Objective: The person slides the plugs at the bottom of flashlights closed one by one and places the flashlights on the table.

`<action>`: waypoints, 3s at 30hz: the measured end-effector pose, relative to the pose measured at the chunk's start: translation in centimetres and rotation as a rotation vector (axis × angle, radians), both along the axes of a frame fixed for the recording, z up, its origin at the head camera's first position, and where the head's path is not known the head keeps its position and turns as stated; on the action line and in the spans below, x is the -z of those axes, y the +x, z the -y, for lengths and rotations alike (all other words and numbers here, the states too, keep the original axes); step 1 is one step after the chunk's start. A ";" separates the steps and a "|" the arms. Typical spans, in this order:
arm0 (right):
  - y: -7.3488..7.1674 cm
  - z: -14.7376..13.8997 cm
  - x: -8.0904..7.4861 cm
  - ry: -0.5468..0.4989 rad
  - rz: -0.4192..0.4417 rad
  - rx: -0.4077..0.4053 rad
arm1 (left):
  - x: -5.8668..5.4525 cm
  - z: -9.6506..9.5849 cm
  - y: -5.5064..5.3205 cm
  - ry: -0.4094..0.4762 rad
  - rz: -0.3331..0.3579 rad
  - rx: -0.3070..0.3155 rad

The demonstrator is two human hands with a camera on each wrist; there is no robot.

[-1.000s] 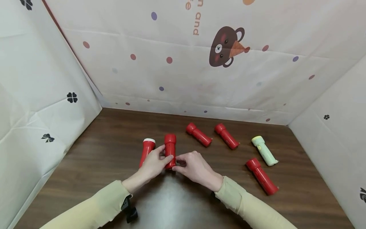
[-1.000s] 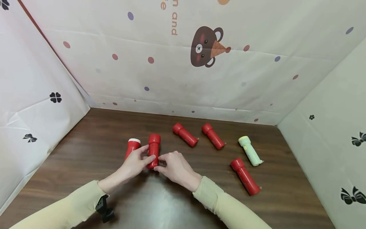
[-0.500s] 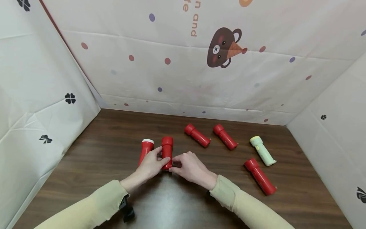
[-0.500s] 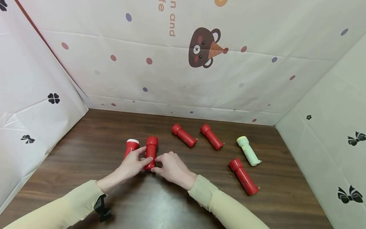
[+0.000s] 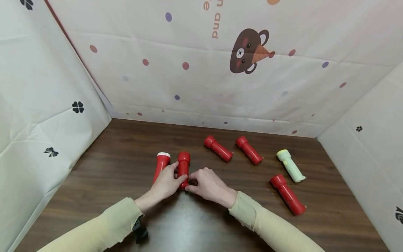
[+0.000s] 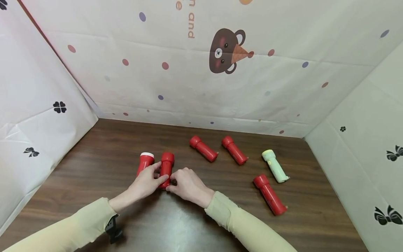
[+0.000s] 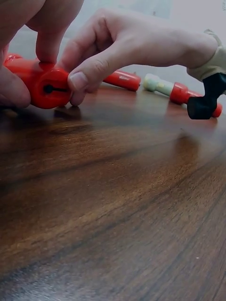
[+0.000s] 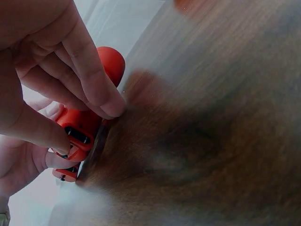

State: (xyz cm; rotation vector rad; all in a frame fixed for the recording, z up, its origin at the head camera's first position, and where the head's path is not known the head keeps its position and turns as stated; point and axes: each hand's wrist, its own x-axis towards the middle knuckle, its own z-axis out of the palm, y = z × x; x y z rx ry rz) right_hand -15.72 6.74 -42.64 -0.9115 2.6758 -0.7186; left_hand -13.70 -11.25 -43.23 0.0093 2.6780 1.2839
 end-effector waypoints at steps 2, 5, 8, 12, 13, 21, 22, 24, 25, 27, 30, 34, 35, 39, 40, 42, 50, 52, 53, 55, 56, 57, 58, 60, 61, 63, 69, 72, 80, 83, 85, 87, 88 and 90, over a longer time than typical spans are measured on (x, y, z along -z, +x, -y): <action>-0.1 0.0 0.0 0.003 -0.019 -0.005 | 0.0 0.0 -0.1 -0.031 -0.020 0.008; 0.0 0.0 0.0 0.010 -0.024 -0.012 | 0.0 -0.1 0.0 -0.079 -0.048 0.017; 0.0 -0.2 -0.1 0.022 -0.021 -0.012 | 0.0 -0.3 0.2 -0.117 -0.070 0.031; -0.1 -0.2 -0.2 0.032 -0.020 -0.012 | -0.3 -0.4 0.2 -0.144 -0.058 0.027; -0.1 -0.2 -0.1 0.031 -0.018 -0.010 | -0.3 -0.4 0.2 -0.144 -0.054 0.021; 0.3 -0.1 0.1 0.028 -0.029 -0.002 | -0.1 -0.3 0.6 -0.128 -0.094 0.016; 0.3 -0.1 0.1 0.029 -0.034 -0.002 | -0.2 -0.3 0.7 -0.122 -0.096 0.016; 0.3 -0.2 0.1 0.032 -0.041 -0.004 | -0.2 -0.2 0.8 -0.118 -0.098 0.015; 0.4 -0.3 0.1 0.032 -0.042 -0.004 | -0.3 -0.2 0.8 -0.110 -0.093 0.016; 0.5 -0.4 0.1 0.034 -0.046 -0.006 | -0.2 -0.1 0.9 -0.116 -0.093 0.018; 0.6 -0.5 0.0 0.032 -0.051 -0.004 | -0.1 -0.2 1.0 -0.123 -0.089 0.019; 0.7 -0.5 0.1 0.035 -0.063 -0.003 | 0.7 0.0 0.9 -0.131 -0.126 0.021; 0.8 -0.5 0.1 0.037 -0.066 -0.002 | 1.0 0.1 0.8 -0.129 -0.135 0.022; 0.9 -0.6 0.1 0.047 -0.077 -0.002 | 1.8 0.2 0.6 -0.136 -0.172 0.025; 0.9 -0.7 0.1 0.047 -0.078 -0.002 | 1.8 0.3 0.5 -0.128 -0.173 0.029; 1.0 -0.8 0.0 0.051 -0.083 -0.006 | 1.2 0.2 0.7 -0.118 -0.165 0.029; 1.0 -1.8 -0.2 0.045 -0.124 -0.007 | 0.7 0.2 0.7 -0.089 -0.206 0.023; 1.0 -2.1 -0.2 0.041 -0.149 -0.005 | 1.7 0.3 0.2 -0.106 -0.255 0.033; 1.0 -2.3 -0.2 0.038 -0.162 -0.003 | 2.0 0.3 0.1 -0.109 -0.280 0.040; 0.9 -2.7 -0.2 0.036 -0.187 0.006 | 3.3 0.5 -0.4 -0.133 -0.346 0.057; 0.8 -2.9 -0.3 0.036 -0.195 0.013 | 3.7 0.6 -0.6 -0.136 -0.370 0.064; 0.8 -3.1 -0.3 0.036 -0.204 0.021 | 4.4 0.7 -0.8 -0.149 -0.397 0.072; 0.7 -3.3 -0.3 0.039 -0.213 0.030 | 4.1 0.6 -0.7 -0.136 -0.398 0.082; 0.6 -3.8 -0.3 0.045 -0.232 0.049 | 4.4 0.6 -0.9 -0.138 -0.416 0.097; 0.5 -4.0 -0.4 0.047 -0.242 0.058 | 4.2 0.6 -0.9 -0.134 -0.420 0.102; 0.1 -4.3 -0.6 0.050 -0.267 0.076 | 4.0 0.4 -0.9 -0.147 -0.440 0.111; -1.2 -5.4 -0.8 0.061 -0.331 0.136 | 0.0 -0.7 0.7 -0.087 -0.364 0.093; -1.9 -5.9 -0.8 0.075 -0.363 0.153 | -0.8 -1.3 0.8 -0.085 -0.334 0.082; -3.5 -6.6 -0.7 0.091 -0.388 0.182 | -0.8 -2.2 0.4 -0.055 -0.329 0.087; -4.0 -6.8 -0.7 0.098 -0.392 0.203 | -0.8 -2.6 0.3 -0.046 -0.331 0.089; -4.4 -6.9 -0.7 0.102 -0.394 0.222 | -0.9 -2.8 0.3 -0.038 -0.338 0.091; -4.9 -7.0 -0.8 0.105 -0.396 0.239 | -0.9 -3.1 0.3 -0.030 -0.346 0.094; -5.1 -7.0 -0.8 0.106 -0.393 0.247 | -0.9 -3.2 0.3 -0.026 -0.350 0.095; -5.6 -7.1 -0.9 0.119 -0.390 0.259 | -0.9 -3.5 0.2 -0.016 -0.350 0.098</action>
